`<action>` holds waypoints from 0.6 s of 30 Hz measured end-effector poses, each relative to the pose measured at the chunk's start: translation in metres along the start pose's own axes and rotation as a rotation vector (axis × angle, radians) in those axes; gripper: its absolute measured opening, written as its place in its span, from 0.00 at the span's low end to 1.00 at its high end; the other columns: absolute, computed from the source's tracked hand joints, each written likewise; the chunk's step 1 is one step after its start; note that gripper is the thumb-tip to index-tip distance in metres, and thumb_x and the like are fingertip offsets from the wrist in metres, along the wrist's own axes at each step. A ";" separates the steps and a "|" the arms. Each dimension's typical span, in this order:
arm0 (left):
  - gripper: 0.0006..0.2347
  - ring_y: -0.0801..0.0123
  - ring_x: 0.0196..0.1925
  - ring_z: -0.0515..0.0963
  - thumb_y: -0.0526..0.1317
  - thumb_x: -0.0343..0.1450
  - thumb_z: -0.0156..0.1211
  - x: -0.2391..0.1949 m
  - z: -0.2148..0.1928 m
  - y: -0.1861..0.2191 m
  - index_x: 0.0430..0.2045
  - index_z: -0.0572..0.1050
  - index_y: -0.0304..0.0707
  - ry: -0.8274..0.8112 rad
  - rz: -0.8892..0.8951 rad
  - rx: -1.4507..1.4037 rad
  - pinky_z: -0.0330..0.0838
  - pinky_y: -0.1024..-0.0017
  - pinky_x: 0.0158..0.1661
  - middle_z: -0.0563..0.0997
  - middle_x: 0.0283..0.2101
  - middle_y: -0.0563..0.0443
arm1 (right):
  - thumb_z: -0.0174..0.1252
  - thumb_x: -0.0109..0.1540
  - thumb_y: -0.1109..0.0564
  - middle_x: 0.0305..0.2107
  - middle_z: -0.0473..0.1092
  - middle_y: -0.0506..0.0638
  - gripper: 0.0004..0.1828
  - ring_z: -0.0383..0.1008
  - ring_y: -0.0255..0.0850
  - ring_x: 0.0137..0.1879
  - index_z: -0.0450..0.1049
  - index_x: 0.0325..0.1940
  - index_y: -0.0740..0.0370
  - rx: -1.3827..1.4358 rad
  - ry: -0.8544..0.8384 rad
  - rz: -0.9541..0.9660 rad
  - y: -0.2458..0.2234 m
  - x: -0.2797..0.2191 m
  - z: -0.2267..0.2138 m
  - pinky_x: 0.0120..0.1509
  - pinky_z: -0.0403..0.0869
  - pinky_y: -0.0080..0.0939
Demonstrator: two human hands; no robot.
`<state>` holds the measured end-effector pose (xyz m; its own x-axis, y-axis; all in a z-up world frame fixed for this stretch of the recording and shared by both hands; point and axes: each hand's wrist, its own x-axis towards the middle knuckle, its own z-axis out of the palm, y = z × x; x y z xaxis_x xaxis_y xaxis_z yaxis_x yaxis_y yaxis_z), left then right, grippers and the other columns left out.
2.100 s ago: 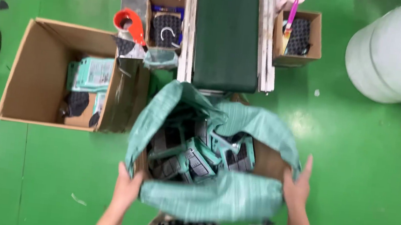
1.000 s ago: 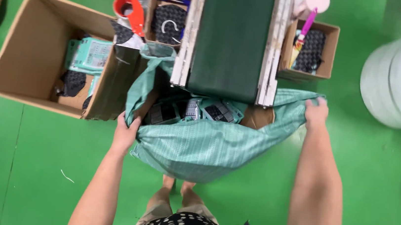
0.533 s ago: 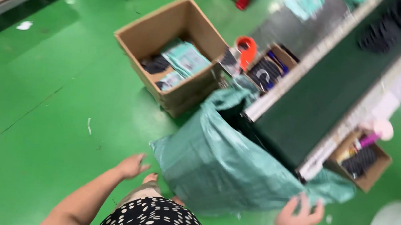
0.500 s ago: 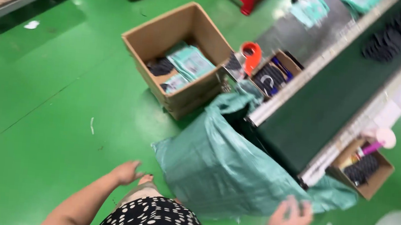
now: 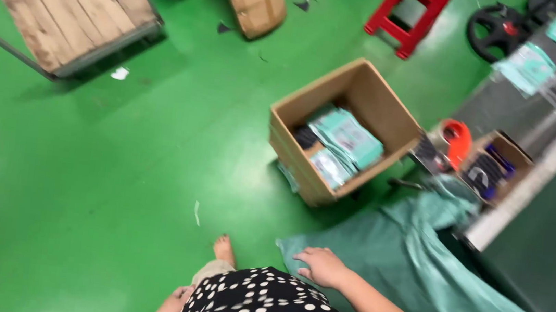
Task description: The person picks patterned face masks from a conveyor belt, places them into light blue plastic bags, and drops the sealed packages into a cardboard box. The person also moves a large sack filled with packaged masks and returns to the conveyor to continue packing.
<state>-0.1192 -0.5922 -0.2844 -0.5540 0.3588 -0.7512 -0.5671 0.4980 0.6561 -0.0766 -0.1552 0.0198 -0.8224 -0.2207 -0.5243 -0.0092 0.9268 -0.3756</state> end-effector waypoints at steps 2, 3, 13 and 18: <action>0.28 0.57 0.54 0.83 0.59 0.71 0.55 0.007 -0.038 0.016 0.58 0.74 0.37 0.051 -0.089 -0.011 0.73 0.64 0.55 0.85 0.52 0.38 | 0.60 0.61 0.48 0.54 0.71 0.57 0.26 0.69 0.56 0.61 0.70 0.63 0.52 -0.043 -0.024 0.008 -0.010 0.054 -0.002 0.63 0.65 0.58; 0.28 0.54 0.53 0.84 0.58 0.70 0.55 0.012 -0.061 0.031 0.60 0.72 0.39 0.019 -0.152 -0.036 0.76 0.60 0.54 0.85 0.52 0.37 | 0.60 0.62 0.47 0.54 0.71 0.57 0.25 0.70 0.57 0.60 0.71 0.64 0.51 0.013 -0.006 0.041 -0.016 0.079 -0.012 0.63 0.67 0.56; 0.28 0.55 0.47 0.85 0.56 0.68 0.62 0.198 -0.225 0.252 0.58 0.71 0.39 0.149 0.229 0.273 0.77 0.63 0.49 0.85 0.45 0.39 | 0.60 0.61 0.51 0.55 0.71 0.56 0.25 0.71 0.54 0.62 0.71 0.64 0.50 0.072 -0.027 0.199 0.069 0.231 -0.057 0.67 0.70 0.47; 0.26 0.54 0.48 0.83 0.55 0.70 0.61 0.279 -0.250 0.314 0.57 0.72 0.38 0.213 0.343 0.236 0.76 0.63 0.50 0.83 0.48 0.38 | 0.62 0.62 0.47 0.62 0.67 0.54 0.27 0.67 0.55 0.67 0.71 0.66 0.42 -0.032 -0.273 0.423 0.081 0.313 -0.168 0.72 0.66 0.49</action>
<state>-0.6040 -0.5329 -0.2693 -0.8119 0.3764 -0.4463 -0.1892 0.5536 0.8110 -0.4308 -0.0982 -0.0464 -0.5795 0.1085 -0.8077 0.2712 0.9603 -0.0657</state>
